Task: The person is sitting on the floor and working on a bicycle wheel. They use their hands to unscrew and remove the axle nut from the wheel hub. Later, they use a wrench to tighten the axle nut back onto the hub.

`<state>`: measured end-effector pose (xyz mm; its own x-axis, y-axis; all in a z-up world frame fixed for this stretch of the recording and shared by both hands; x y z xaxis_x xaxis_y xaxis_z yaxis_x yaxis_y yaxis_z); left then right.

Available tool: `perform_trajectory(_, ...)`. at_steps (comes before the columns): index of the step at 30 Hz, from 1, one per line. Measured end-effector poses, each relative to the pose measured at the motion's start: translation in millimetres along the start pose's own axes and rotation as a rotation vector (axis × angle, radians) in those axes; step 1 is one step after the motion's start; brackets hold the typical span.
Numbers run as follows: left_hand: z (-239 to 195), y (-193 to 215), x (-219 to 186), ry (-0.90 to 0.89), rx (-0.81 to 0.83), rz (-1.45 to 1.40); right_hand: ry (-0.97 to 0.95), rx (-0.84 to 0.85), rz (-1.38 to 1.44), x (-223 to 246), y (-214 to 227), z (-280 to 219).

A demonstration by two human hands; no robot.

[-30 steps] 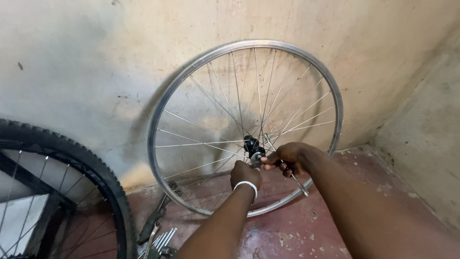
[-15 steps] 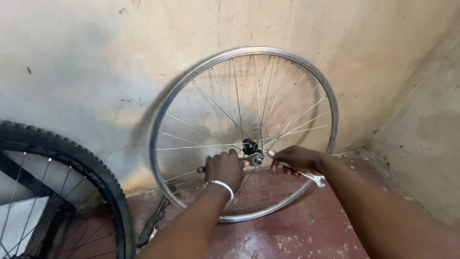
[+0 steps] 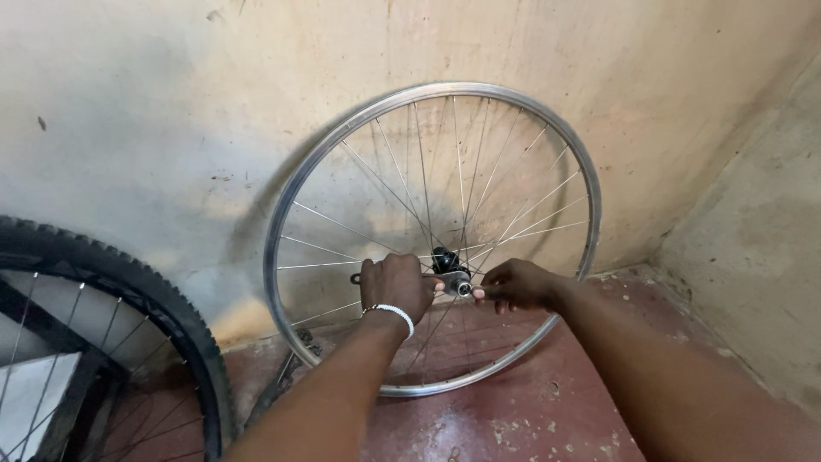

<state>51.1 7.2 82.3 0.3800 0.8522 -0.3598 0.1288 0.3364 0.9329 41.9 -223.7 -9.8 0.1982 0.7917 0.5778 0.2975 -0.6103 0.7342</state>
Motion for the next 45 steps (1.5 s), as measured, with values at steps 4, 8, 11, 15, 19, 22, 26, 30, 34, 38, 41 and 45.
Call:
perform_trajectory(4,0.1,-0.4,2.2,0.006,-0.003,-0.009,-0.024,0.002,0.063,-1.0,-3.2,2.5)
perform_trajectory(8,-2.7,3.4,-0.2,0.003,-0.010,-0.032,-0.018,-0.011,0.101,-5.6,-6.5,9.8)
perform_trajectory(11,-4.6,8.5,-1.9,0.021,0.014,-0.042,-0.018,-0.009,0.071,-5.7,-8.5,10.2)
perform_trajectory(15,-4.0,8.7,-1.5,0.035,0.042,-0.022,-0.059,0.041,0.156,-5.0,-11.5,-0.1)
perform_trajectory(19,1.3,5.7,-0.3,0.047,0.056,-0.024,-0.095,0.010,0.099,-4.4,7.3,-18.1)
perform_trajectory(22,-3.7,12.1,-2.4,0.078,0.066,-0.033,-0.192,-0.133,0.321,-23.9,27.8,-22.6)
perform_trajectory(26,-2.1,11.8,-0.5,0.078,0.049,-0.077,-0.246,-0.222,0.550,-19.3,46.0,-51.2)
perform_trajectory(30,-1.8,11.9,-0.4,0.088,0.046,-0.081,-0.266,-0.291,0.623,-45.1,58.9,-55.8)
perform_trajectory(34,-5.4,12.9,-2.3,0.079,0.034,-0.078,-0.284,-0.184,0.665,-39.7,56.7,-89.3)
perform_trajectory(38,6.6,2.3,2.4,0.070,-0.085,-0.061,-0.331,-0.015,0.665,-31.8,68.8,-115.0)
perform_trajectory(41,11.5,-2.5,6.1,0.081,-0.087,-0.069,-0.255,0.035,0.785,-42.7,68.9,-112.5)
perform_trajectory(45,14.8,-6.0,4.0,0.063,-0.098,-0.051,-0.185,0.251,0.691,-45.9,50.7,-97.1)
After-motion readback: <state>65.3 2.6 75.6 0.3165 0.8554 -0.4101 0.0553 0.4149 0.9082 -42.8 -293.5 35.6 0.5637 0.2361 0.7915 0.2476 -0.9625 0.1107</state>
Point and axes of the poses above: each hand's wrist, its own z-axis towards the middle knuckle, its own y-axis out of the back of the hand, x = y × z, the point moved 7 cm from there along z, towards the middle knuckle, and after that the axes turned 7 degrees about -z, right-handed, at the moved point
